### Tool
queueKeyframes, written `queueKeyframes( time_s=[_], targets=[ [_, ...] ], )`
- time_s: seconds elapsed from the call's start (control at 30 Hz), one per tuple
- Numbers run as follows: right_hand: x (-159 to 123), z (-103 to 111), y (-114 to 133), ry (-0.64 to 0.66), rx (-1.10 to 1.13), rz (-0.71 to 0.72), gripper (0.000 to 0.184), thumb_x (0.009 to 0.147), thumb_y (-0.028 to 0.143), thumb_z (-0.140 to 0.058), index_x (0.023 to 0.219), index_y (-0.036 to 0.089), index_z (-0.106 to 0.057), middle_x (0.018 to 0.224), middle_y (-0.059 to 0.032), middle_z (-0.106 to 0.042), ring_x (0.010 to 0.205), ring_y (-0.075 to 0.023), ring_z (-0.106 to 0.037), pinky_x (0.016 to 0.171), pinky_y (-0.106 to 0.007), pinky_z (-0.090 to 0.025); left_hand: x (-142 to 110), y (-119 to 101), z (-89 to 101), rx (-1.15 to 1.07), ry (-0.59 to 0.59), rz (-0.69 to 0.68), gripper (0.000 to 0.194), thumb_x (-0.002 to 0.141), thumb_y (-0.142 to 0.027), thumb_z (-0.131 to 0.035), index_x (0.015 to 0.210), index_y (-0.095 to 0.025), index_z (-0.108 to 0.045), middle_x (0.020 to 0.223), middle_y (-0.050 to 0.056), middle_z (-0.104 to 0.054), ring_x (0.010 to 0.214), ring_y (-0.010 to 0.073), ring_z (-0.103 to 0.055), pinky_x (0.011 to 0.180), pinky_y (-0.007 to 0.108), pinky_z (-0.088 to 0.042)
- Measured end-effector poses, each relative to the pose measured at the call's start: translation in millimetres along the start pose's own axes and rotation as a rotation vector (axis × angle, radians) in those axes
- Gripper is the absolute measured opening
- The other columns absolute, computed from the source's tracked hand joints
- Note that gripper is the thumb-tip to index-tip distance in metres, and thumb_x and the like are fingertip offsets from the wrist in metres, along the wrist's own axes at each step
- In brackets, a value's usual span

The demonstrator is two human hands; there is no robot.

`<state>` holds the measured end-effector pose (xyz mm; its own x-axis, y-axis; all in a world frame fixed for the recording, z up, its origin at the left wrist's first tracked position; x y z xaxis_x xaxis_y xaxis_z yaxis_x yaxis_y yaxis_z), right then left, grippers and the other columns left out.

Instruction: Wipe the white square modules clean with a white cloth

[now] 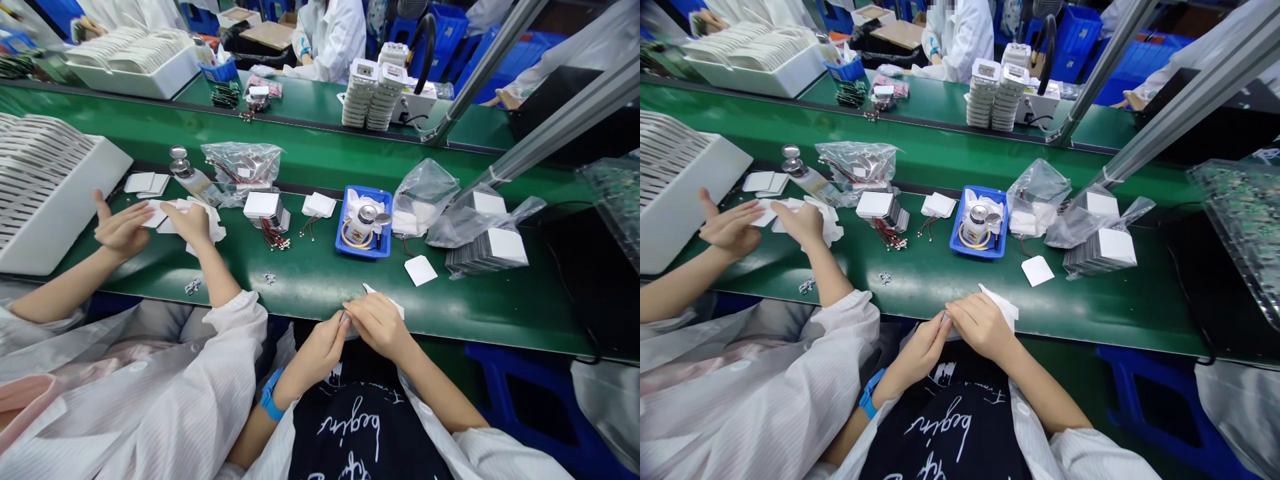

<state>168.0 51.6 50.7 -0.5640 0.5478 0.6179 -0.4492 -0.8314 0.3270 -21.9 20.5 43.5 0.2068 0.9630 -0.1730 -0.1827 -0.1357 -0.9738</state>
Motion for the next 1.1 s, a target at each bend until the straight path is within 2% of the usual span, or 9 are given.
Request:
queueKeyframes(
  time_s=[0.3,0.4,0.47,0.6,0.73,0.83,0.9,0.97,1.1],
  targets=[
    [-3.3,-5.9,1.3,-0.020,0.146,-0.190,0.019,0.094,0.011,-0.053,0.108,0.020,-0.062,0.090,-0.0063,-0.074,0.079,-0.0183,-0.066,0.073,-0.034,-0.050,20.2,-18.4,135.4,0.099,-0.154,0.043,0.026,0.097,-0.035,-0.056,0.119,-0.023,-0.062,0.128,0.009,-0.060,0.107,0.0211,-0.062,0.091,0.040,-0.055],
    [-2.7,-3.0,0.2,0.007,0.195,-0.223,0.020,0.095,0.013,-0.051,0.109,0.020,-0.063,0.091,-0.0061,-0.074,0.081,-0.0182,-0.067,0.074,-0.034,-0.051,38.8,-34.2,207.3,0.164,-0.232,0.043,0.027,0.097,-0.036,-0.056,0.119,-0.023,-0.062,0.129,0.009,-0.060,0.109,0.0219,-0.062,0.093,0.041,-0.054],
    [-2.5,-1.3,-0.3,0.017,0.176,-0.210,0.020,0.096,0.014,-0.050,0.110,0.019,-0.063,0.090,-0.0063,-0.074,0.081,-0.0185,-0.066,0.074,-0.034,-0.050,52.9,-33.0,266.8,0.246,-0.328,0.058,0.038,0.102,-0.040,-0.036,0.122,-0.019,-0.061,0.119,0.003,-0.066,0.130,0.0297,-0.051,0.100,0.053,-0.046],
    [-3.0,-1.7,-0.5,0.029,0.154,-0.210,0.019,0.095,0.015,-0.051,0.108,0.020,-0.064,0.089,-0.0063,-0.073,0.082,-0.0193,-0.066,0.075,-0.035,-0.050,71.3,1.1,365.2,0.672,-0.567,0.138,0.037,0.077,-0.061,-0.059,0.089,-0.026,-0.066,0.099,-0.006,-0.070,0.134,0.0418,-0.047,0.109,0.063,-0.034],
    [-3.5,-7.4,1.8,-0.002,0.181,-0.244,0.019,0.094,0.013,-0.052,0.107,0.020,-0.064,0.092,-0.0066,-0.073,0.084,-0.0196,-0.064,0.077,-0.037,-0.050,74.4,15.9,393.7,0.666,-0.542,0.178,0.033,0.077,-0.056,-0.057,0.086,-0.025,-0.064,0.093,-0.004,-0.069,0.131,0.0435,-0.049,0.106,0.066,-0.037],
    [-3.5,-13.0,4.7,-0.066,0.217,-0.278,0.018,0.093,0.011,-0.054,0.105,0.020,-0.064,0.090,-0.0069,-0.072,0.081,-0.0192,-0.063,0.076,-0.037,-0.052,70.6,-8.6,372.8,0.611,-0.514,0.187,0.034,0.082,-0.052,-0.055,0.103,-0.028,-0.065,0.092,-0.004,-0.070,0.137,0.0412,-0.043,0.103,0.063,-0.045],
    [-3.1,-15.5,6.9,-0.092,0.234,-0.300,0.019,0.093,0.010,-0.054,0.105,0.019,-0.065,0.089,-0.0073,-0.071,0.081,-0.0195,-0.063,0.075,-0.038,-0.052,62.2,-27.3,326.5,0.534,-0.472,0.171,0.037,0.085,-0.051,-0.054,0.115,-0.032,-0.063,0.098,-0.004,-0.071,0.137,0.0375,-0.045,0.096,0.055,-0.055],
    [-2.3,-16.0,8.6,-0.108,0.260,-0.327,0.019,0.093,0.010,-0.054,0.104,0.019,-0.066,0.089,-0.0071,-0.071,0.081,-0.0195,-0.063,0.074,-0.038,-0.053,47.3,-36.7,245.7,0.489,-0.385,0.159,0.034,0.085,-0.052,-0.055,0.113,-0.034,-0.065,0.095,-0.004,-0.072,0.127,0.0340,-0.057,0.083,0.045,-0.062],
    [-0.4,-11.6,8.8,-0.112,0.352,-0.408,0.018,0.094,0.013,-0.054,0.102,0.020,-0.068,0.087,-0.0052,-0.072,0.080,-0.0177,-0.065,0.074,-0.035,-0.055,10.3,-27.5,42.0,0.174,-0.144,0.134,0.031,0.091,-0.048,-0.052,0.114,-0.033,-0.066,0.097,-0.002,-0.073,0.122,0.0329,-0.061,0.081,0.042,-0.062]
  ],
)
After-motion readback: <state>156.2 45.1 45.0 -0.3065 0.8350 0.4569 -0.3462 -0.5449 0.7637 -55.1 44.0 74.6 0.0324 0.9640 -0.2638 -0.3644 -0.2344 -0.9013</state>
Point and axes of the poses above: each hand's wrist, its own x-axis towards the middle knuckle, its own z-axis out of the back of the hand, y = z × x, the point moved 1 cm from there along x, towards the middle knuckle
